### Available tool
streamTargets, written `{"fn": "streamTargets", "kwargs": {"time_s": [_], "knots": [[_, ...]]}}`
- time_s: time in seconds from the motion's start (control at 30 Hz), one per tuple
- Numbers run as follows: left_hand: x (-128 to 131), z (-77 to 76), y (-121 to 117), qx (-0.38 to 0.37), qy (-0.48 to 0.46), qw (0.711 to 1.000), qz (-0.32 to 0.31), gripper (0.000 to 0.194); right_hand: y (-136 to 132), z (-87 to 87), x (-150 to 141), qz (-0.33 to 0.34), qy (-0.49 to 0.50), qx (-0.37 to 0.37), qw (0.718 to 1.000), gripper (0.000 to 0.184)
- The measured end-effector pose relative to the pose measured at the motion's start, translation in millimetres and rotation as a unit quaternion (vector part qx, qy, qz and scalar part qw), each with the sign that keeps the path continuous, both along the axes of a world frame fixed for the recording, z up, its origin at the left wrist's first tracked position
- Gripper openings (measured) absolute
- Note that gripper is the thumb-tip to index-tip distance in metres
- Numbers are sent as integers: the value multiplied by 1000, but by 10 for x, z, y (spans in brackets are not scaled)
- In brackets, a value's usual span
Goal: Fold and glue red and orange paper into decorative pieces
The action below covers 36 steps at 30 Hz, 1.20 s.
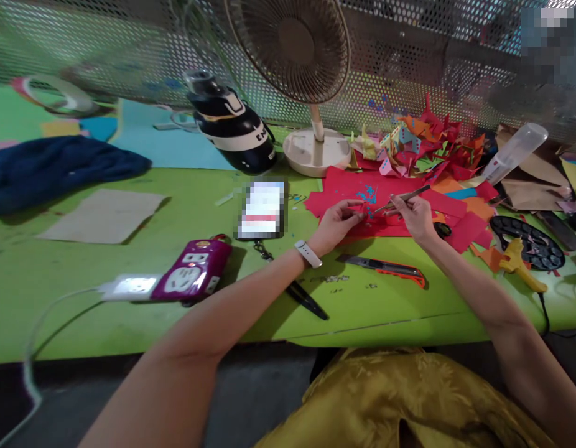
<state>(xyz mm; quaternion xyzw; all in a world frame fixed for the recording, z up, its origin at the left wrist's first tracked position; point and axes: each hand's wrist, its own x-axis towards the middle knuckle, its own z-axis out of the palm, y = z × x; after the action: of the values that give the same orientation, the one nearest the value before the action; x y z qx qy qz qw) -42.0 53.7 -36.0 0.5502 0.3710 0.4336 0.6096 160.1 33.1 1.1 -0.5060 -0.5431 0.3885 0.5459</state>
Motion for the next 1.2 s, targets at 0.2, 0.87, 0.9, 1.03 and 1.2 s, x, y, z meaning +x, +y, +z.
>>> {"fn": "streamTargets", "kwargs": {"time_s": [0.2,0.87,0.9,1.03,1.2], "knots": [[-12,17,-12,6,9,1000,-2,37,-41,12,2,-18,-28,10,999,47],[-10,88,-56,-3,4,1000,-18,48,-74,-3,-29,-35,-37,20,998,47],[-10,86,-55,-3,6,1000,-18,50,-73,-7,-32,-35,-39,18,998,47],[-6,71,-51,2,15,1000,-6,53,-71,-31,-41,-36,-34,19,999,43],[-5,51,-47,0,23,1000,1,53,-79,-40,-47,-39,-33,16,999,46]]}}
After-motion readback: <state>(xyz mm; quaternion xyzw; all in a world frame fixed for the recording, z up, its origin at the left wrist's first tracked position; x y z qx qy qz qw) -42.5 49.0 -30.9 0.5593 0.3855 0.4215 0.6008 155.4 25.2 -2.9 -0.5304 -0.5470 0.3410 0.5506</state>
